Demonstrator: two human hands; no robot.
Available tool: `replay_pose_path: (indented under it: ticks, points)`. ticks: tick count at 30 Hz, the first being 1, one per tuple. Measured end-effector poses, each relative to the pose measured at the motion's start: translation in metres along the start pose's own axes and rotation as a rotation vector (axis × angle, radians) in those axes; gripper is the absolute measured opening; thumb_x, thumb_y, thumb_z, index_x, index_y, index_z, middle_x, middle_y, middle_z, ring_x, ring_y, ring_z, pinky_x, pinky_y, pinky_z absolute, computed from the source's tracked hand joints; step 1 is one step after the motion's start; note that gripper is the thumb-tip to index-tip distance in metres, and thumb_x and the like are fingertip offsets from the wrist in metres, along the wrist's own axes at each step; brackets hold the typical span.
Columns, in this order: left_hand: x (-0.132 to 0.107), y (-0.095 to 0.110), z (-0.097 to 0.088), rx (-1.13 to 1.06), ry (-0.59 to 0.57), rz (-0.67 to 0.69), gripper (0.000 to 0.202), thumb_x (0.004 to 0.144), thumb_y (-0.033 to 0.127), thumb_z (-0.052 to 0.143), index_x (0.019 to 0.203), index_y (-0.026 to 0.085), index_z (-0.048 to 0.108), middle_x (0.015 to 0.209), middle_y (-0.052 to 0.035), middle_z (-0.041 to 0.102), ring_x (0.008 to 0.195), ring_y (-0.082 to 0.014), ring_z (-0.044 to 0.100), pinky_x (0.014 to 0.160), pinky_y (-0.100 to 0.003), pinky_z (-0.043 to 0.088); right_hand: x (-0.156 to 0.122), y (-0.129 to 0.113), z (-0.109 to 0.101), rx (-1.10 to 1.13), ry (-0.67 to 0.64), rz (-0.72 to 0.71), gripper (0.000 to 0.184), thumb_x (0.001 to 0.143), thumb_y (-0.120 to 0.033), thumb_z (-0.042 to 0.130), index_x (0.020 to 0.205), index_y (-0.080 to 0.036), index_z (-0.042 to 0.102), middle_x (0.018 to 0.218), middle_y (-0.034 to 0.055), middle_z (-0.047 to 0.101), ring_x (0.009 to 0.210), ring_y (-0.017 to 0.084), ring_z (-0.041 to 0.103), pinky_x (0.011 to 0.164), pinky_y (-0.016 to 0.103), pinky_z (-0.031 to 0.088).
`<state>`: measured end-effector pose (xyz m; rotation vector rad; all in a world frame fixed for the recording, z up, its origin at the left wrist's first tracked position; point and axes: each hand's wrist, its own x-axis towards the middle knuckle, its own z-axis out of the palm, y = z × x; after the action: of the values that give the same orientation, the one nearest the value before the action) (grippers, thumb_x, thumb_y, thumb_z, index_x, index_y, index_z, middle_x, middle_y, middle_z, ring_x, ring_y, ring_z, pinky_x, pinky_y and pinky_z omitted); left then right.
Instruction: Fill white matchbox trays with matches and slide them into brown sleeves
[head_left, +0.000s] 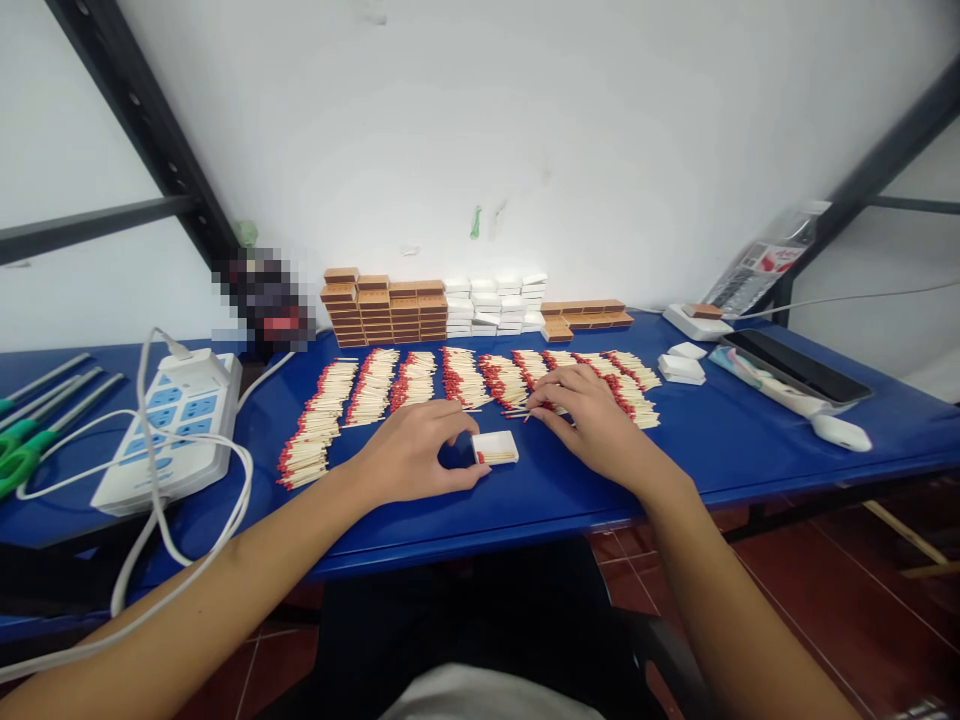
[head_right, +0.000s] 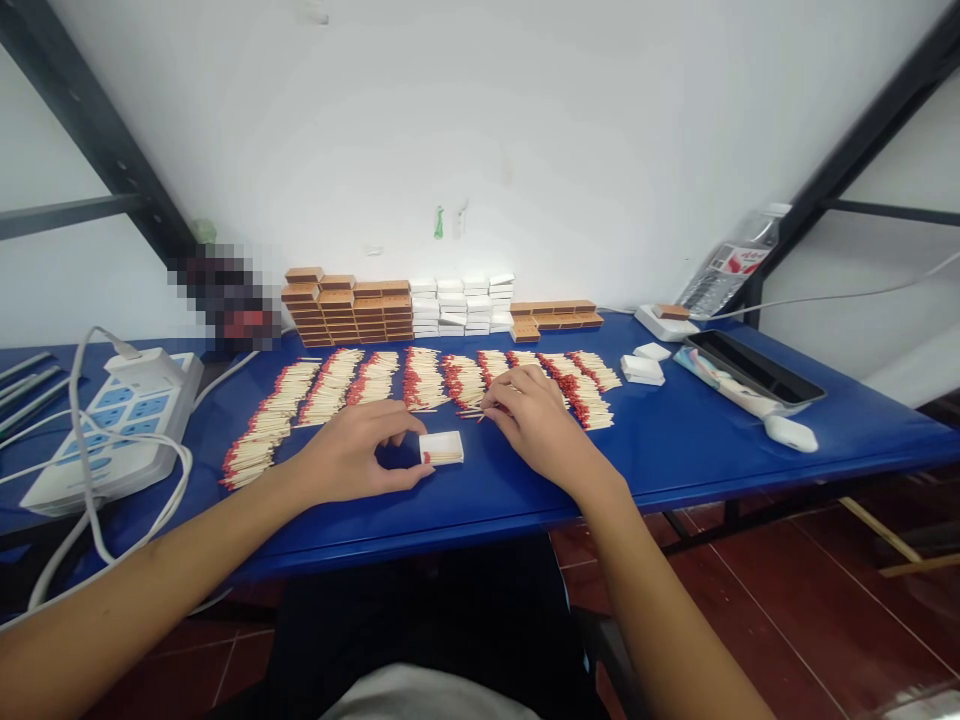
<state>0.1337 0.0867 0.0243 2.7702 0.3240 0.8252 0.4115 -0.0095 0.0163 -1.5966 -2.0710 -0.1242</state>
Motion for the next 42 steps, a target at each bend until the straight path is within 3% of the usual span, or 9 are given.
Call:
replay_pose_path:
  ticks: [11,17,22,36,42]
  points:
    - [0.001,0.002,-0.001,0.000,-0.011,-0.012,0.022,0.091,0.039,0.081,0.100,0.021,0.071,0.081,0.0015,0.065,0.071,-0.0156,0.061,0.062,-0.028,0.042,-0.004,-0.003,0.002,-0.079,-0.043,0.026,0.022,0.110,-0.030,0.051,0.095,-0.023,0.065,0.133,0.0149,0.066,0.136,0.035,0.051,0.112,0.056,0.043]
    - [0.001,0.001,-0.001,-0.001,-0.002,0.003,0.022,0.090,0.037,0.082,0.100,0.020,0.071,0.080,0.0015,0.064,0.070,-0.0152,0.060,0.062,-0.028,0.041,-0.002,-0.009,0.003,-0.094,0.016,0.034,0.018,0.110,-0.028,0.051,0.097,-0.023,0.064,0.130,0.0148,0.067,0.134,0.034,0.053,0.113,0.056,0.043]
    - [0.000,0.000,0.000,0.004,-0.004,0.004,0.023,0.089,0.036,0.083,0.100,0.020,0.072,0.080,0.0020,0.064,0.070,-0.0150,0.060,0.062,-0.028,0.041,0.000,-0.016,0.011,-0.140,0.067,0.056,0.014,0.104,-0.032,0.065,0.096,-0.021,0.065,0.129,0.0164,0.066,0.133,0.037,0.054,0.111,0.059,0.045]
    - [0.001,0.001,0.000,0.012,-0.018,-0.008,0.022,0.090,0.038,0.082,0.101,0.021,0.072,0.080,0.0016,0.065,0.071,-0.0157,0.061,0.062,-0.028,0.042,0.001,-0.020,0.003,0.006,0.036,-0.022,0.012,0.108,-0.022,0.055,0.097,-0.022,0.061,0.126,0.0147,0.065,0.131,0.032,0.054,0.115,0.056,0.046]
    - [0.001,0.002,-0.001,0.015,-0.019,-0.020,0.020,0.090,0.037,0.081,0.099,0.021,0.072,0.080,0.0014,0.065,0.070,-0.0155,0.061,0.061,-0.028,0.041,0.001,-0.024,0.009,-0.074,0.077,0.005,0.012,0.105,-0.024,0.058,0.093,-0.023,0.061,0.124,0.0165,0.066,0.130,0.035,0.054,0.110,0.059,0.048]
